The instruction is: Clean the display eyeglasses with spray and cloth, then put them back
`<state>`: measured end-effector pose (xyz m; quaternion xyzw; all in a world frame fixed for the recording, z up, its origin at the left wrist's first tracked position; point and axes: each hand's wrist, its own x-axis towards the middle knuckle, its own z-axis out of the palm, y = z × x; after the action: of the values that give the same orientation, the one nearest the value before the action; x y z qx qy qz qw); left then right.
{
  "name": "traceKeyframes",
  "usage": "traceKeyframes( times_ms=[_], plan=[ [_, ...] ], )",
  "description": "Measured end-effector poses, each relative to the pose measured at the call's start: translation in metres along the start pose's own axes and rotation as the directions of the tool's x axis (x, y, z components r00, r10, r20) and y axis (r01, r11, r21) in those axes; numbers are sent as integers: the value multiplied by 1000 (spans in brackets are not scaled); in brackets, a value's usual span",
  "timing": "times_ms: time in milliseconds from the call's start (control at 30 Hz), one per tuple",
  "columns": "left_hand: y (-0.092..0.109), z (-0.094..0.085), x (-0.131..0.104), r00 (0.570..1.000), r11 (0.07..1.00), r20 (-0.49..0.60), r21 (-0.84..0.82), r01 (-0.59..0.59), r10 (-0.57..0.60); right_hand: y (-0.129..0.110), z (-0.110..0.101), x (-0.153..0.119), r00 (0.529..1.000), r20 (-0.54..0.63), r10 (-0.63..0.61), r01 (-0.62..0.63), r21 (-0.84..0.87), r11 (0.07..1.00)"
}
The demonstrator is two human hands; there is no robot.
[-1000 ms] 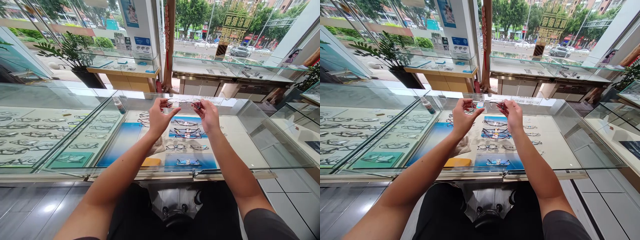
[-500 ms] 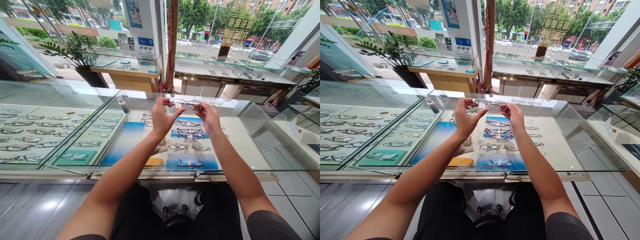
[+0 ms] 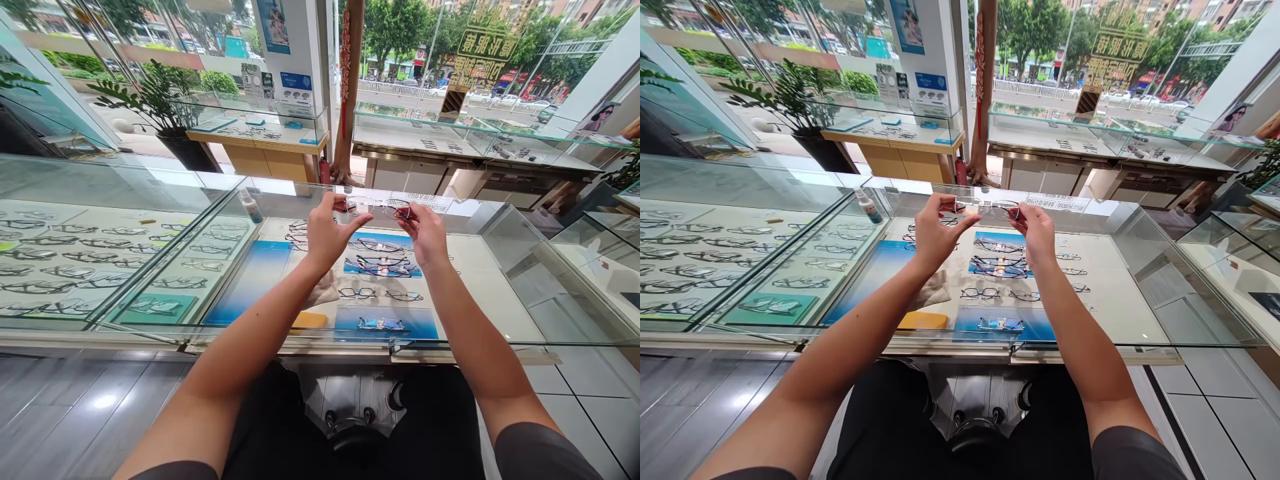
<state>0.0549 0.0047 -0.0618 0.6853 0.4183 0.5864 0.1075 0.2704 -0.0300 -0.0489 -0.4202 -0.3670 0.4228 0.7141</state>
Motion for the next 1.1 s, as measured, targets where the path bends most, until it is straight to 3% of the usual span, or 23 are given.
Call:
traceKeyframes(
  times_ms=[367,633,833,1100],
  plan=[
    [-9,2,4,997,999,59,-7,47,-47,-6,2,-3,998,10,-57,57,-56,997],
    [-7,-2,4,995,996,-57,52,-79,82,0,0,1,999,43,4,0,-96,995],
    [-3,-3,3,989,989,-78,76,-123,129,0,0,1,999,31,32,-29,-112,993],
    [-11,-3,9,995,992,20,82,-94,93,-5,2,-3,997,43,-71,75,-95,993]
  ],
)
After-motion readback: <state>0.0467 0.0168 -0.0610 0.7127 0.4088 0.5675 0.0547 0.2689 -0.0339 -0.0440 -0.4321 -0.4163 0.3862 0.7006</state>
